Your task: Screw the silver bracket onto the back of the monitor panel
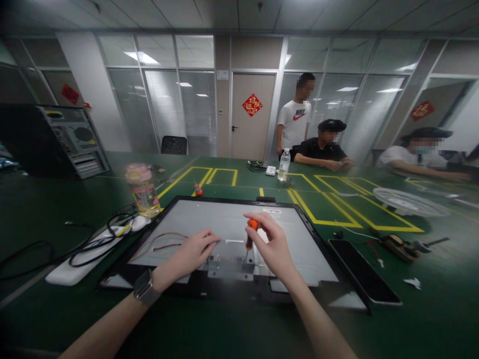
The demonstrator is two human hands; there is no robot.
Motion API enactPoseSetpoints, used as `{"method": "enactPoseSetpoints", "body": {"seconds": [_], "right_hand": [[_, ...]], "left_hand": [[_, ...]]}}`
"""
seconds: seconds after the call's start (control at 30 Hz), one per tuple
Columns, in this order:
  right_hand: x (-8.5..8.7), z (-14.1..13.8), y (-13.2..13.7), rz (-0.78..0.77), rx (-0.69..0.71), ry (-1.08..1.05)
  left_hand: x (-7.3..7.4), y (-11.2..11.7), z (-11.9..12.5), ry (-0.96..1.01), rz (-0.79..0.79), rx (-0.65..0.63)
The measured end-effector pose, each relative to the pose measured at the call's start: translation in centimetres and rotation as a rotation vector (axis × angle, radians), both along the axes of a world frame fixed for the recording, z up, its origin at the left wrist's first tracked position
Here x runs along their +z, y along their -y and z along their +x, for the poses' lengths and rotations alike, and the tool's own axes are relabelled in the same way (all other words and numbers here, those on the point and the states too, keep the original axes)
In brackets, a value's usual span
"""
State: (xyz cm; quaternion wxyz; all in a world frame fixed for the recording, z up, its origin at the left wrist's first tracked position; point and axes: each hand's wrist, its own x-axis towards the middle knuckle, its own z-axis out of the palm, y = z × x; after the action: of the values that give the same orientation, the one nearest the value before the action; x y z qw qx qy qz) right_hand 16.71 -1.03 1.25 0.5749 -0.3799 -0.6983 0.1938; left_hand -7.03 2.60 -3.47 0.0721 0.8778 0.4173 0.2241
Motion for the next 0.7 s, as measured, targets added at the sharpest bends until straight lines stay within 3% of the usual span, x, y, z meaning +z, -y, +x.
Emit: {"method": "enactPoseSetpoints", "body": {"seconds": [0.1, 0.27, 0.47, 0.7], "right_hand": [[-0.03, 0.08, 0.03, 0.064, -0.055, 0.047], [0.06, 0.11, 0.22, -0.002, 0.075, 0.000], [-0.35, -0.14, -0.12, 0.073, -0.035, -0.002], [0.51, -0.12, 0.26, -0.111, 0.156, -0.162]], "left_hand": [[0.08, 0.02, 0.04, 0.002, -0.005, -0.004], [0.29, 0.08, 0.09, 0.002, -0.016, 0.003], [0.17, 0.02, 0.02, 0.003, -0.017, 0.000], [0.39, 0.14, 0.12, 0.009, -0.021, -0.006]]}}
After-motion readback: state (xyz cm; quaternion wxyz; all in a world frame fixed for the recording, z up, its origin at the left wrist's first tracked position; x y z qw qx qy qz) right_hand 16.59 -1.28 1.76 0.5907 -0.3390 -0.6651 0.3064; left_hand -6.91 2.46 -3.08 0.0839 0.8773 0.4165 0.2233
